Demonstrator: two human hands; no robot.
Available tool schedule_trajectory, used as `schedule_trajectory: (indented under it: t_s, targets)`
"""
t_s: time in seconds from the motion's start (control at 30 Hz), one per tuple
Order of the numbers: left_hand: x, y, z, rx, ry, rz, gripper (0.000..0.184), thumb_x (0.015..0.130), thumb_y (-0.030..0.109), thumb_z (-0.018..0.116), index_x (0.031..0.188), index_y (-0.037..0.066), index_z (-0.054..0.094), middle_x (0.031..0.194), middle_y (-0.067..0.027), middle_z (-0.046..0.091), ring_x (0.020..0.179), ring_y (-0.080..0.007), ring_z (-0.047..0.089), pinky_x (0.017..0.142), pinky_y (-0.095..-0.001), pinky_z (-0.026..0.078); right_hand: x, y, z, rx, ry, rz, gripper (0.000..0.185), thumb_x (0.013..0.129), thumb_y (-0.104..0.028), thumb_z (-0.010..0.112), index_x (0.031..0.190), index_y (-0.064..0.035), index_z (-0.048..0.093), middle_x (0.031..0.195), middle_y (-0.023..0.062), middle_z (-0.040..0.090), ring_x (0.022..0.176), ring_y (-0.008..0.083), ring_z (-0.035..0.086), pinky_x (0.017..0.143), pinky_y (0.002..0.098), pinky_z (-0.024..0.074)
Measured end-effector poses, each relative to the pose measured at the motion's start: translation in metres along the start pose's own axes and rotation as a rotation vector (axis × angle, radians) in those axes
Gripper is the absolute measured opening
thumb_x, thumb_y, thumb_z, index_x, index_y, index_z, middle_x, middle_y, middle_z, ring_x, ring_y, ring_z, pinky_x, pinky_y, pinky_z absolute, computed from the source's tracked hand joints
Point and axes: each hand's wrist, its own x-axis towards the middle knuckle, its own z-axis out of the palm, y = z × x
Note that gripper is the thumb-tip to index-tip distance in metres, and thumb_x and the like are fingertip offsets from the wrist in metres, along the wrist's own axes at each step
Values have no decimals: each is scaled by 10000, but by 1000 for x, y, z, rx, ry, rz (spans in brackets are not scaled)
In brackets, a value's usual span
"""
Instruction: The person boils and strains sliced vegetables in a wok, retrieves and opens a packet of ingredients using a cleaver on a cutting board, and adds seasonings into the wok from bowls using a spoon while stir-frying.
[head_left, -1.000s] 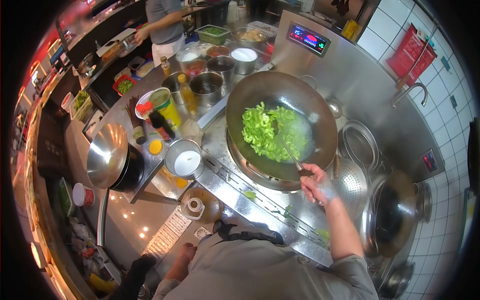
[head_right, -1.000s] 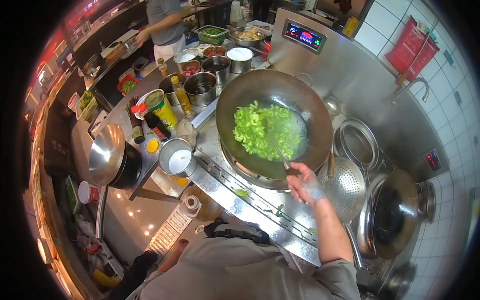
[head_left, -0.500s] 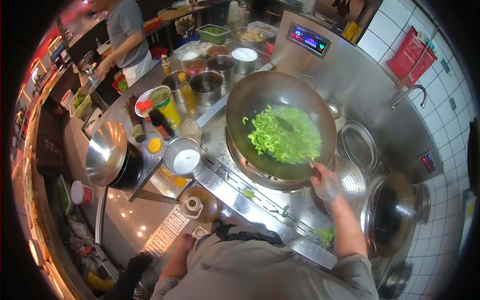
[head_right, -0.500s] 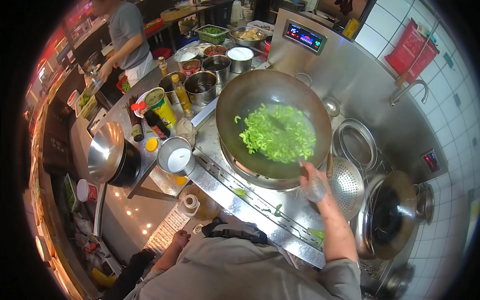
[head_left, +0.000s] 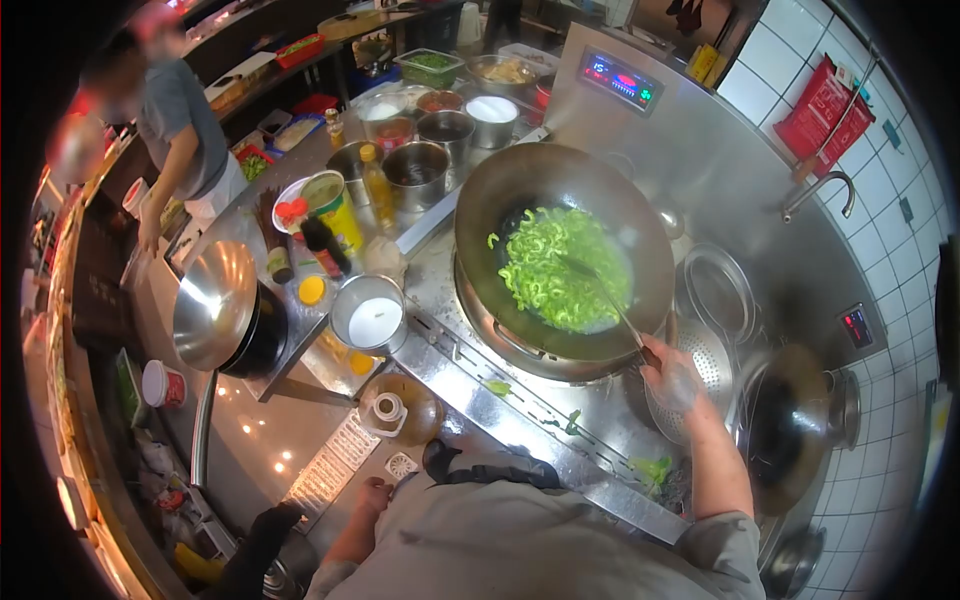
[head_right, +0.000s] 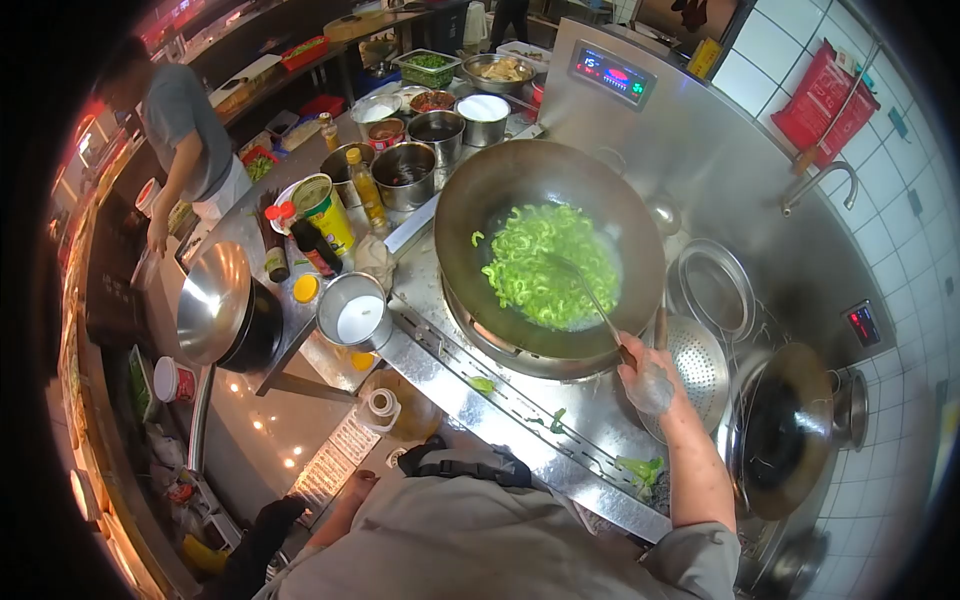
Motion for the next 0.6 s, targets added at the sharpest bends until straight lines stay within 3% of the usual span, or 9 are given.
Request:
schedule_trajectory:
  t_s: [0.07, 0.13, 0.2, 0.23, 0.3, 0.4, 0.5, 0.6]
  targets:
    - [7, -6, 0, 55, -9, 14, 354, 768, 135, 668, 1076, -12, 572, 790, -149, 637, 619, -199, 605, 525, -326, 486, 0, -12, 3, 5, 75, -137, 456, 765, -76, 599, 1212, -56, 509, 841, 154, 658, 743, 289, 652, 682, 355, 521]
    - [44, -43, 11, 175, 33, 110, 347, 773, 141, 666, 1072, -12, 576, 774, -144, 635, 608, -194, 602, 522, -326, 482, 9, -22, 27, 318, -60, 16, 441, 781, -91, 598, 1213, -60, 514, 752, 112, 636, 602, 213, 609, 558, 322, 491]
    - [55, -51, 14, 143, 30, 120, 346, 777, 146, 666, 1072, -11, 578, 761, -138, 631, 604, -187, 599, 518, -324, 478, 20, -34, 42, 481, -169, 222, 447, 784, -110, 600, 1217, -49, 510, 802, 124, 634, 667, 225, 601, 599, 328, 483]
    - [51, -41, 12, 49, 8, 82, 348, 778, 149, 668, 1074, -11, 578, 756, -134, 628, 604, -184, 597, 516, -322, 476, 29, -40, 44, 486, -212, 348, 460, 780, -121, 603, 1221, -36, 503, 896, 157, 643, 802, 275, 614, 702, 349, 490]
    - [53, -39, 11, -77, -2, 37, 354, 778, 155, 673, 1075, -11, 577, 746, -126, 623, 605, -179, 592, 513, -318, 472, 40, -28, 53, 416, -163, 396, 479, 773, -130, 605, 1225, -19, 494, 980, 187, 653, 933, 324, 629, 804, 375, 496]
    - [67, -44, 14, -170, 27, 23, 360, 777, 161, 681, 1074, -13, 575, 738, -117, 617, 604, -176, 587, 509, -312, 468, 57, 1, 55, 262, 42, 228, 476, 763, -129, 600, 1218, -34, 497, 922, 203, 650, 887, 365, 626, 791, 411, 485]
    - [57, -44, 13, -148, 22, 17, 363, 779, 163, 683, 1075, -16, 573, 742, -113, 619, 606, -176, 586, 507, -310, 467, 71, -5, 61, -29, 259, -105, 484, 758, -56, 550, 1238, -83, 503, 753, 192, 638, 682, 360, 625, 642, 418, 489]
    - [41, -40, 10, -22, 5, 17, 369, 775, 162, 681, 1081, -15, 576, 766, -120, 628, 622, -184, 595, 522, -311, 478, 77, -11, 67, -168, 22, -37, 481, 747, -49, 538, 1224, -101, 505, 872, 230, 619, 851, 427, 582, 757, 459, 467]
